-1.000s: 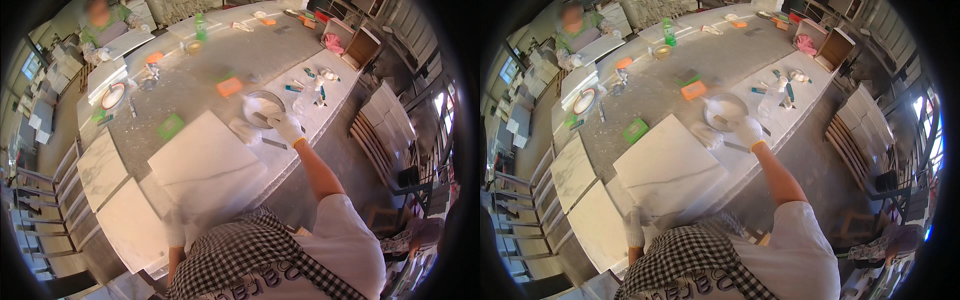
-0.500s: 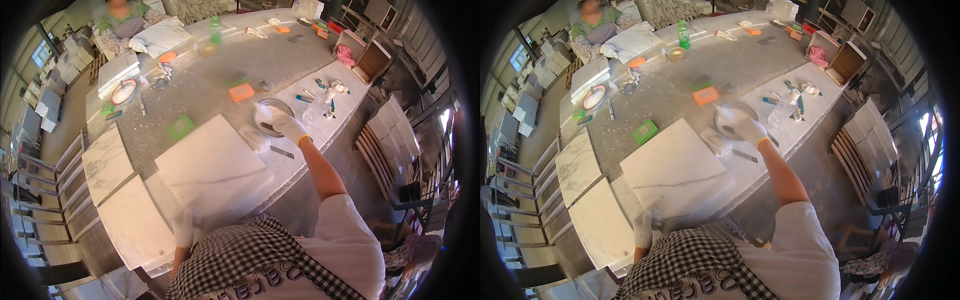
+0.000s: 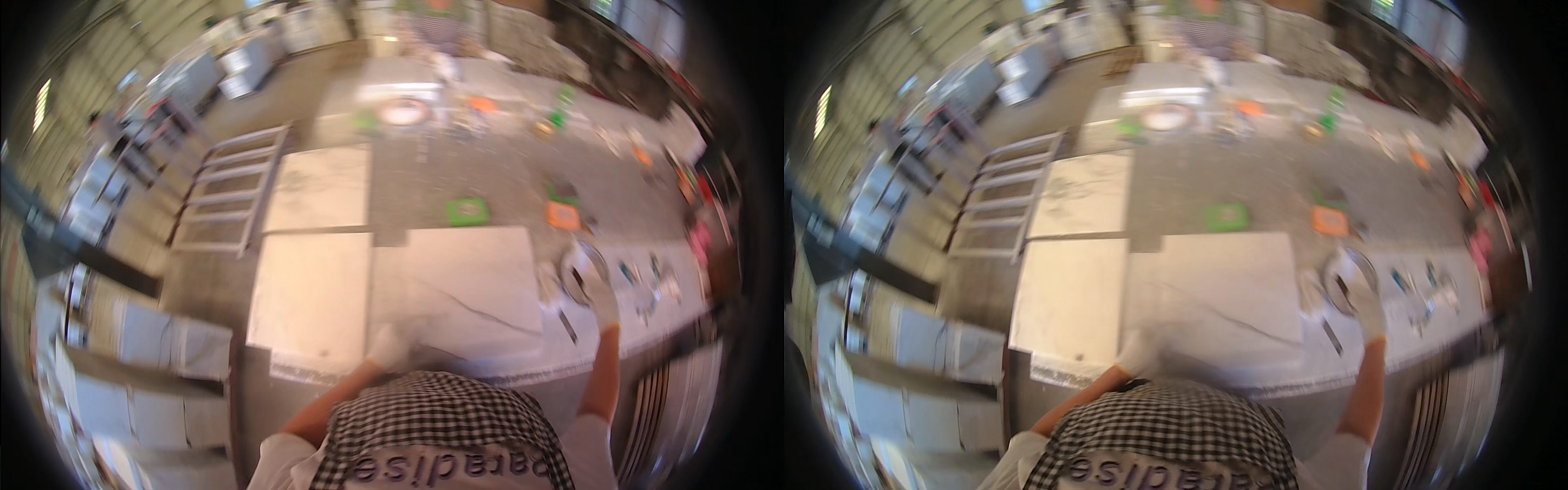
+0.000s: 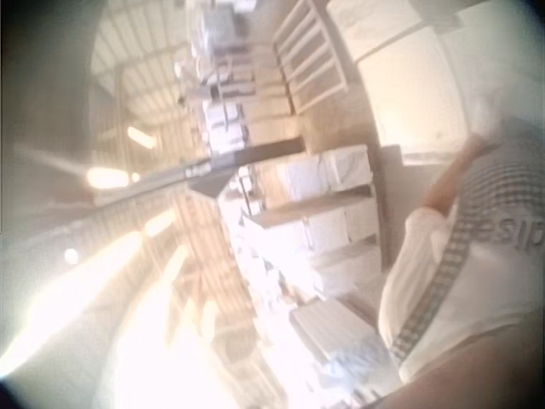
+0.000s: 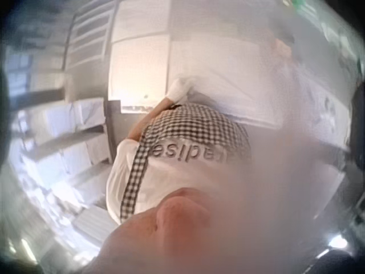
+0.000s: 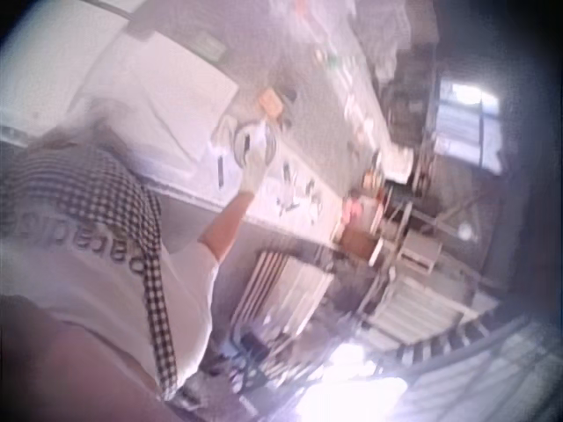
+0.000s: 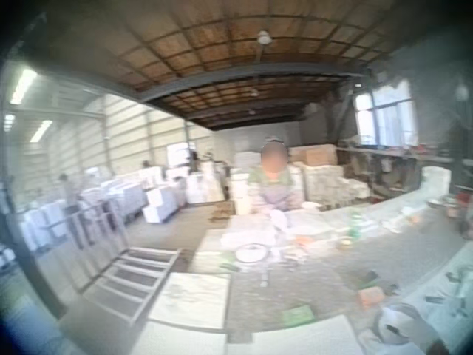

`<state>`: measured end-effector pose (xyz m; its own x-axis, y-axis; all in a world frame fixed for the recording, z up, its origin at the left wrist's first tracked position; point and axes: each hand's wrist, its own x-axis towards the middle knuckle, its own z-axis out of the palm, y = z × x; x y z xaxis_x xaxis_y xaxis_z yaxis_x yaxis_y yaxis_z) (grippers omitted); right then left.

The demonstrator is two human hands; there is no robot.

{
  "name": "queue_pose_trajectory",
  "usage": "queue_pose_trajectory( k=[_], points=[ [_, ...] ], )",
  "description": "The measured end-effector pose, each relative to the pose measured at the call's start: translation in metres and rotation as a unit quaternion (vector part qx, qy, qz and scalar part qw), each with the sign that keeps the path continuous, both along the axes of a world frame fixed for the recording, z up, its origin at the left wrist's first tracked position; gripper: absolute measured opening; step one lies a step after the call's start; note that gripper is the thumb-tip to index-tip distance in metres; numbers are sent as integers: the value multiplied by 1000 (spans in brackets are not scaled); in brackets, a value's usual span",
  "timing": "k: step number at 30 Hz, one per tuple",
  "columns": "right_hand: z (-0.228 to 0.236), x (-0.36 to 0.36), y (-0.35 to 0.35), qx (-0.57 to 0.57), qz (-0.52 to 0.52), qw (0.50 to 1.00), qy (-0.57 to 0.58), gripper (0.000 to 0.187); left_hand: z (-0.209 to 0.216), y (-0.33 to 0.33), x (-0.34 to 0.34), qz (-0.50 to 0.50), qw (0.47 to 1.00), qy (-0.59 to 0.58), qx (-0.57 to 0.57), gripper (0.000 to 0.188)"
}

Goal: The person moves a wooden pallet, then picks up white rectangular tiles from a table, wipes their surfaces with a cloth, and places them onto the pallet. The person repeats this process for several tiles.

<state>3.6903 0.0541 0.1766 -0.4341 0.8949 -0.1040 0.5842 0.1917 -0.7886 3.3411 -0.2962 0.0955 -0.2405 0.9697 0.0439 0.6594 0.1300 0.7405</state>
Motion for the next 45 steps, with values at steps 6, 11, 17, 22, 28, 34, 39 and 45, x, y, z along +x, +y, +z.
queue_pose_trajectory(
  k=[6, 11, 17, 22, 28, 34, 39, 45],
  points=[
    [-3, 6, 2, -105, -50, 992, 41, 28, 35, -4, 22, 151, 942, -299, -22, 39],
    [17, -39, -26, -112, 47, 986, 110, 24, 71, -22, 20, 160, 906, -373, -118, 42],
    [38, -125, -84, -144, 130, 979, 60, 28, 56, -59, 29, 136, 935, -326, -28, 43],
    [41, -199, -142, -110, 253, 960, 49, 29, 57, -99, 23, 173, 953, -236, -81, 42],
    [25, -271, -200, -232, 361, 901, 62, 29, 65, -139, 15, 309, 883, -341, -98, 43],
    [4, -325, -253, -264, 400, 878, 17, 28, 60, -161, 0, 390, 810, -403, -173, 46],
    [-18, -354, -282, -255, 412, 874, 5, 28, 65, -163, -14, 385, 810, -413, -159, 43],
    [-27, -367, -292, -194, 457, 868, -23, 29, 61, -163, -23, 331, 847, -374, -180, 44]
  ],
)
